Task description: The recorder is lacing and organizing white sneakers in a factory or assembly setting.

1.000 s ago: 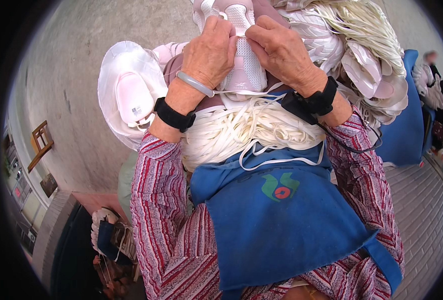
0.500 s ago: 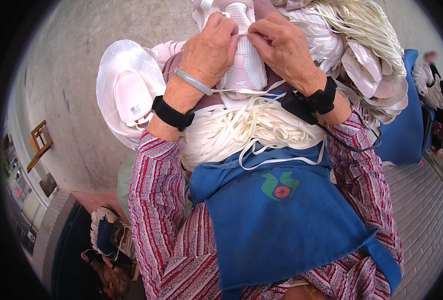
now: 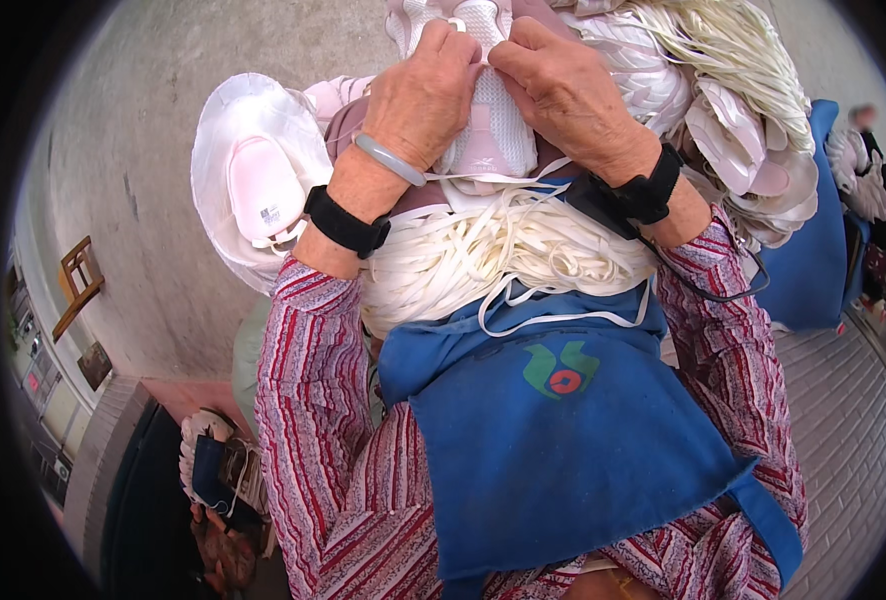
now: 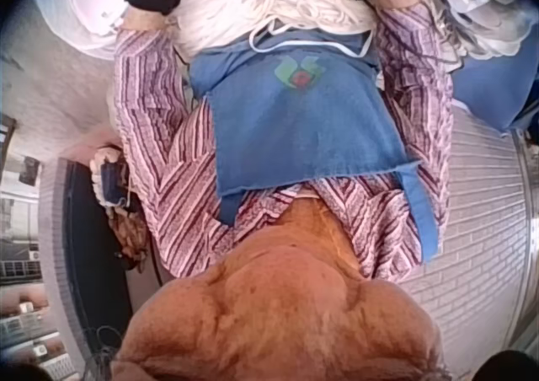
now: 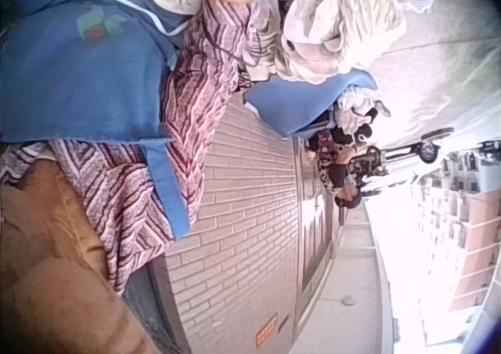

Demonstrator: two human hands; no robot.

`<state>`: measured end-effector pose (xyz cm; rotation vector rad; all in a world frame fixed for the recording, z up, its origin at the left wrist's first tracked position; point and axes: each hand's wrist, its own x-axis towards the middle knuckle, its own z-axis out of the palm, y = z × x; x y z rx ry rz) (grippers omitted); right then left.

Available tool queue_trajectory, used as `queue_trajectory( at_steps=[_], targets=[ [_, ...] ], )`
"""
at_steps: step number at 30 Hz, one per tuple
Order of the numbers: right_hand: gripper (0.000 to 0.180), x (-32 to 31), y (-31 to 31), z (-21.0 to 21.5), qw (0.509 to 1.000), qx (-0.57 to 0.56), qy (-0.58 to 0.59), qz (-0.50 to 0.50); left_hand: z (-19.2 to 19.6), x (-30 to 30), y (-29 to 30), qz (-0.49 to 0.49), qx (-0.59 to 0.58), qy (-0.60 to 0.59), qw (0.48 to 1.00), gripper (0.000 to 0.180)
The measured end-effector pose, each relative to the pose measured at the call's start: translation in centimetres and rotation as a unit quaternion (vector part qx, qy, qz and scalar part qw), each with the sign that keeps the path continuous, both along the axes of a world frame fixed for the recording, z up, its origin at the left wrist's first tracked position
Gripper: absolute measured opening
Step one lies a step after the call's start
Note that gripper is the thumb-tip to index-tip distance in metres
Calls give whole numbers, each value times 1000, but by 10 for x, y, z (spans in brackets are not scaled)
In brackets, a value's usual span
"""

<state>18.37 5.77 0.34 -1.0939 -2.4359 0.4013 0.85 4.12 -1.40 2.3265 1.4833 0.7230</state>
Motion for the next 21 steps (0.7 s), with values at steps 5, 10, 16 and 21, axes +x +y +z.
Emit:
queue_trajectory(
  at_steps=[5, 10, 16, 21],
  targets=[
    [8, -2, 8, -14, 989, -69, 129, -25, -2, -3, 0, 6, 2, 11, 1000, 12],
    [11, -6, -7, -22, 945, -195, 208, -158, 0, -7, 2, 0, -13, -60, 998, 17],
    [17, -3, -4, -26, 923, -246, 262, -141, 11, -10, -4, 76, -110, -62, 989, 17],
    [16, -5, -5, -25, 902, -312, 257, -152, 6, -15, 2, 75, -119, -91, 986, 18]
  ],
)
